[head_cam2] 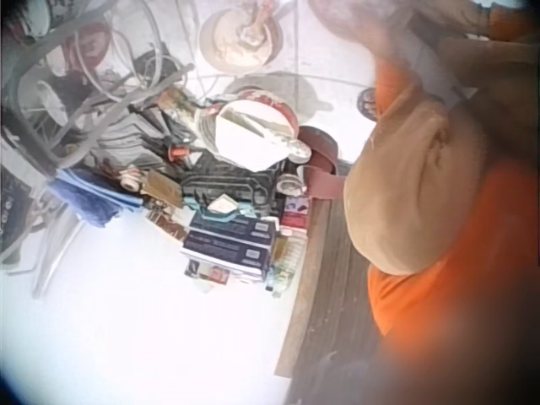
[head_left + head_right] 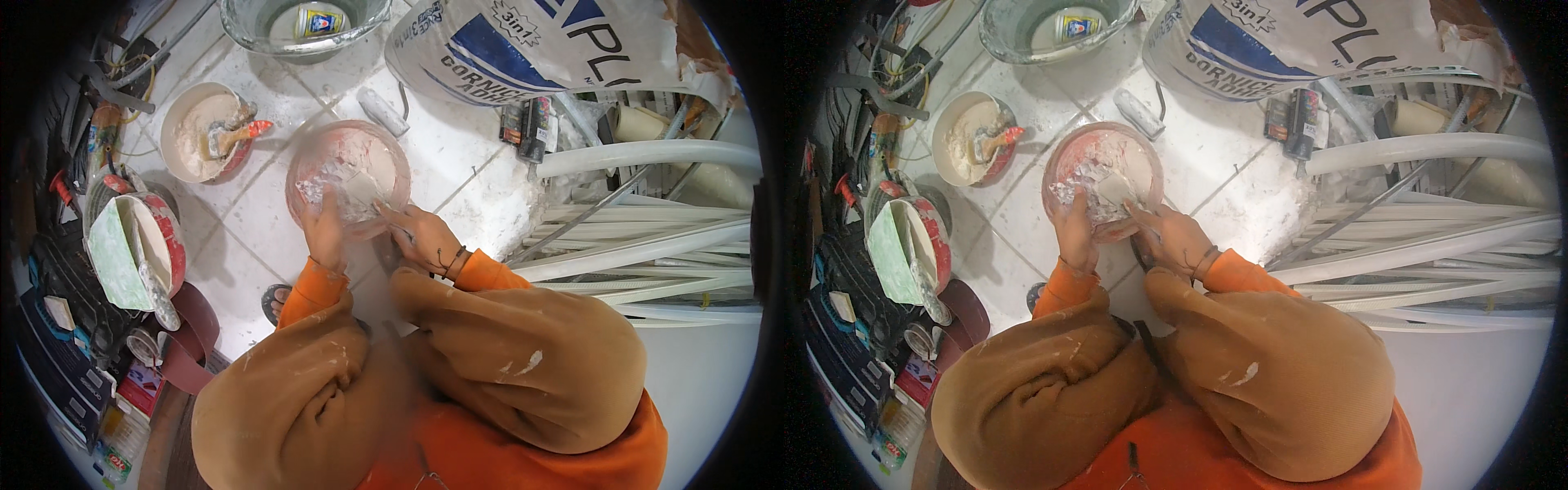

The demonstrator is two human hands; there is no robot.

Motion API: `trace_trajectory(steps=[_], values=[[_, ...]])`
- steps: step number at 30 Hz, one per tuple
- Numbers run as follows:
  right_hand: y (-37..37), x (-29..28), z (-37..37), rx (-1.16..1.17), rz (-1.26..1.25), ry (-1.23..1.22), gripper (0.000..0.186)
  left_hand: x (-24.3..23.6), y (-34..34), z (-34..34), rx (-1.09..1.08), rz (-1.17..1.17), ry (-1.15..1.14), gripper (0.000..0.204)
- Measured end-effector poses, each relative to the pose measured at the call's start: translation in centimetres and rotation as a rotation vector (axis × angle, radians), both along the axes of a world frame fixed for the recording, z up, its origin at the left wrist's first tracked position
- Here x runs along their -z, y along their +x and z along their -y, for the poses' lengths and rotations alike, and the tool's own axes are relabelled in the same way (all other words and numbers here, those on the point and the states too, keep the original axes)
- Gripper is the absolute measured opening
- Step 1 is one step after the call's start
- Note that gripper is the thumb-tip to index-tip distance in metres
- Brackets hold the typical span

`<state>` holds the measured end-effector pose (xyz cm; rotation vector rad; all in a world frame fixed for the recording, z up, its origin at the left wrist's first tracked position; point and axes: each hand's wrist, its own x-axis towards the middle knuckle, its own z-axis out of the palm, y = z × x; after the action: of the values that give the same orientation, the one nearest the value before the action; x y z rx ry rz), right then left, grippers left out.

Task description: The person squats on a tiled floor and uses a rubber float to press white grout into the tile joints. They then mix additional grout in a bucket with a trowel and continue applying it to the joints.

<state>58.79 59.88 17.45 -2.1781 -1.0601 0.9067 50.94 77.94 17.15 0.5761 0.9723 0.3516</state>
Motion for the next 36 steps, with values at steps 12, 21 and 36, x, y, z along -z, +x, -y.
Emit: trace_trajectory(steps=[12, 21, 36], values=[[2.4, -1.4, -0.8, 0.044, 0.097, 0.036, 0.064, 4.9, -1.7, -0.7, 0.156, -0.037, 0.397, 0.045], [1.1, -1.0, 0.3, -0.187, 0.189, -0.108, 0.061, 5.0, -3.1, -0.9, 0.086, -0.066, 0.18, 0.037], [3.8, -2.2, -1.4, -0.176, 0.023, -0.09, 0.047, 5.1, -2.4, -2.0, 0.383, -0.165, 0.767, 0.046]])
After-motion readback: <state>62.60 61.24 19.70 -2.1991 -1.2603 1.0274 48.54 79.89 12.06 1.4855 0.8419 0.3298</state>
